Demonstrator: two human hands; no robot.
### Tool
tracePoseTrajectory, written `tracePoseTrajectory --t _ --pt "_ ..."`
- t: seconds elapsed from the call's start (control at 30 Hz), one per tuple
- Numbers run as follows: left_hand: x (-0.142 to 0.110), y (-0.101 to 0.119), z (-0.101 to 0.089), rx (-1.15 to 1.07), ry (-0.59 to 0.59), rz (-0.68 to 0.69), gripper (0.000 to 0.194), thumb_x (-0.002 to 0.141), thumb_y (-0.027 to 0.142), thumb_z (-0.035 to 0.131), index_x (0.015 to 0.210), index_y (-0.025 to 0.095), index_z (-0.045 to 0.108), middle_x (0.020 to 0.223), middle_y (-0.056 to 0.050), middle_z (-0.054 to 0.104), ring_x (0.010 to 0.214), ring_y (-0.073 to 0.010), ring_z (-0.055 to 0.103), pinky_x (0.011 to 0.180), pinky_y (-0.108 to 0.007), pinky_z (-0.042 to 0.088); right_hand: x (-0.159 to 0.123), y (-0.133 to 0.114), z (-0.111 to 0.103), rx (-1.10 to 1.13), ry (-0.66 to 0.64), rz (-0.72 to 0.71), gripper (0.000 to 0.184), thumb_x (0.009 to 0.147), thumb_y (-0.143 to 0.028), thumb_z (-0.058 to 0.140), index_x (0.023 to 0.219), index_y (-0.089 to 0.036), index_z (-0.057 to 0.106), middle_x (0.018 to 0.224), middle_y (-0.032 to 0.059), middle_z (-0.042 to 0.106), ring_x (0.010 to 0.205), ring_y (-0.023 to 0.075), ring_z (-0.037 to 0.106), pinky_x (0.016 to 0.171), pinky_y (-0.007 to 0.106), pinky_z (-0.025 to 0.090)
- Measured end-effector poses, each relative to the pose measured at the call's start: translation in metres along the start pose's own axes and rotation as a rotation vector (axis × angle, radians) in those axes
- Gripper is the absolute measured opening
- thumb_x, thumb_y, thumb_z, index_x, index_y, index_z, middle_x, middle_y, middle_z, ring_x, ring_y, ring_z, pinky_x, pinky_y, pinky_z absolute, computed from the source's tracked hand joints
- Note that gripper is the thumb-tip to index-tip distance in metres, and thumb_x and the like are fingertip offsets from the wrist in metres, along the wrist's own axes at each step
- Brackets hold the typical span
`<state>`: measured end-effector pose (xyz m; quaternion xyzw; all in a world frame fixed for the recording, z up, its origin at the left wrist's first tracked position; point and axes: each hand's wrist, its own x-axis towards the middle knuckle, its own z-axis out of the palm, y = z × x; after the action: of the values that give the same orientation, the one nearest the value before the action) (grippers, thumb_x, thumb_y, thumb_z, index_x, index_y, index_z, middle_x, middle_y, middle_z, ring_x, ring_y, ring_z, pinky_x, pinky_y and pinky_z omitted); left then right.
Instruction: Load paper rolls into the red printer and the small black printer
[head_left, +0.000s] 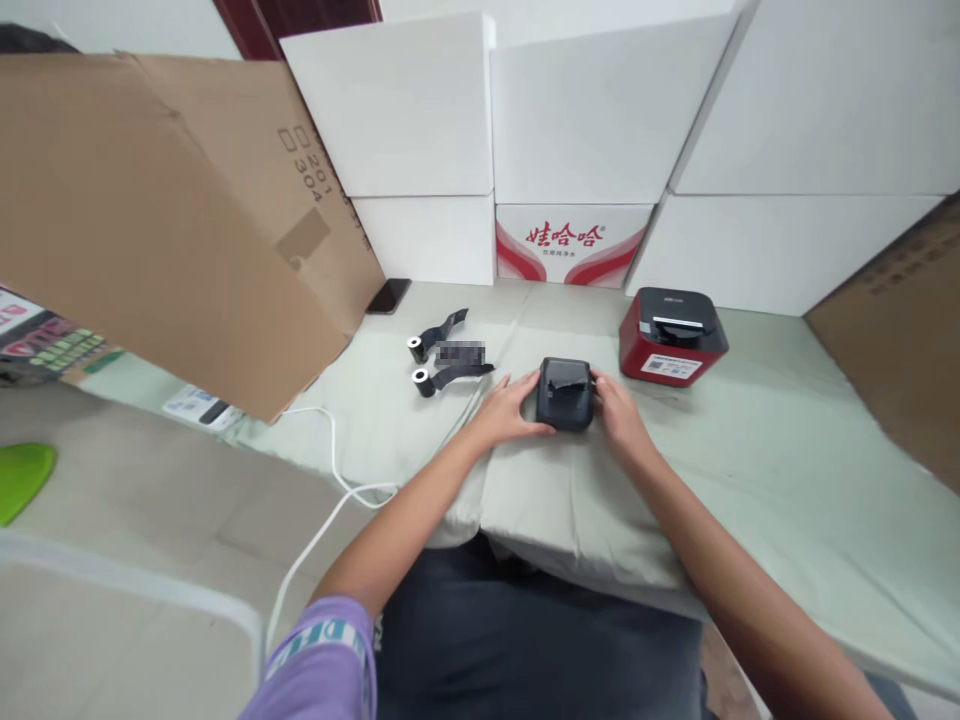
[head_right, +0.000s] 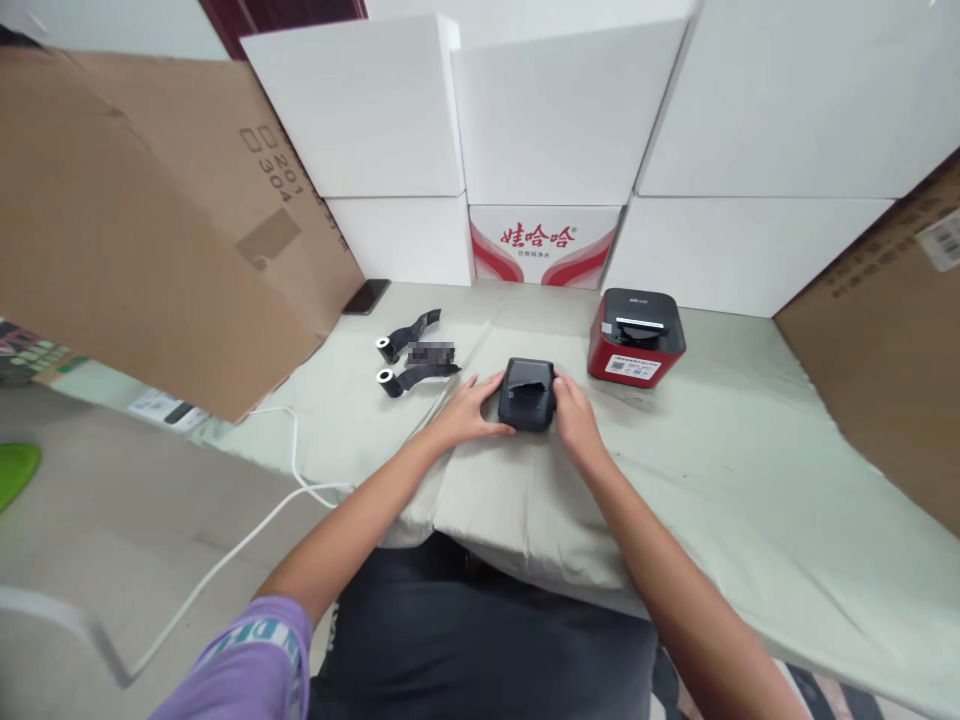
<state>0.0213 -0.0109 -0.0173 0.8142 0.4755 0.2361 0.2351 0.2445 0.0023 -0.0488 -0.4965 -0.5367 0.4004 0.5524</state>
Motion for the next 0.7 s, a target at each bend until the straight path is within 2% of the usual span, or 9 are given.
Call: tracePoseTrajectory --t 0.07,0.13,0.33,0.7 --pt "0.000 -0.001 0.001 0.002 0.000 0.006 0.110 0.071 0.060 0.079 0.160 0.023 0.027 0.163 -0.010 0.037 0.151 -0.0289 0.036 0.130 -0.048 0.016 -0.003 -0.004 -0.003 -0.008 0.047 0.067 0.050 0.091 -0.059 0.051 0.118 -0.021 0.070 0.119 0.0112 0.073 0.109 0.0302 0.068 0.098 0.052 0.053" --pt "0.000 -0.002 0.002 0.011 -0.001 0.013 0.108 0.073 0.061 0.078 0.160 0.023 0.027 0.162 -0.011 0.037 0.151 -0.0292 0.037 0.129 -0.050 0.017 -0.010 -0.008 -0.004 -0.037 0.072 0.065 0.050 0.091 -0.058 0.050 0.117 -0.020 0.069 0.117 0.0124 0.073 0.104 0.0292 0.068 0.095 0.051 0.054" --pt "-0.001 -0.008 0.009 0.055 0.022 0.057 0.106 0.075 0.062 0.076 0.160 0.023 0.026 0.160 -0.014 0.041 0.149 -0.0286 0.041 0.128 -0.051 0.021 -0.023 -0.013 0.000 -0.245 0.080 -0.108 0.043 0.095 -0.047 0.045 0.121 -0.019 0.065 0.127 0.0138 0.069 0.118 0.0283 0.061 0.109 0.051 0.043" --pt "0.000 -0.007 0.013 0.114 0.000 0.041 0.105 0.078 0.064 0.072 0.160 0.019 0.024 0.162 -0.014 0.038 0.149 -0.0242 0.041 0.128 -0.046 0.022 -0.022 -0.012 -0.001 -0.391 0.067 -0.178 0.043 0.097 -0.041 0.042 0.128 -0.017 0.060 0.128 0.0158 0.066 0.118 0.0282 0.061 0.106 0.050 0.044"
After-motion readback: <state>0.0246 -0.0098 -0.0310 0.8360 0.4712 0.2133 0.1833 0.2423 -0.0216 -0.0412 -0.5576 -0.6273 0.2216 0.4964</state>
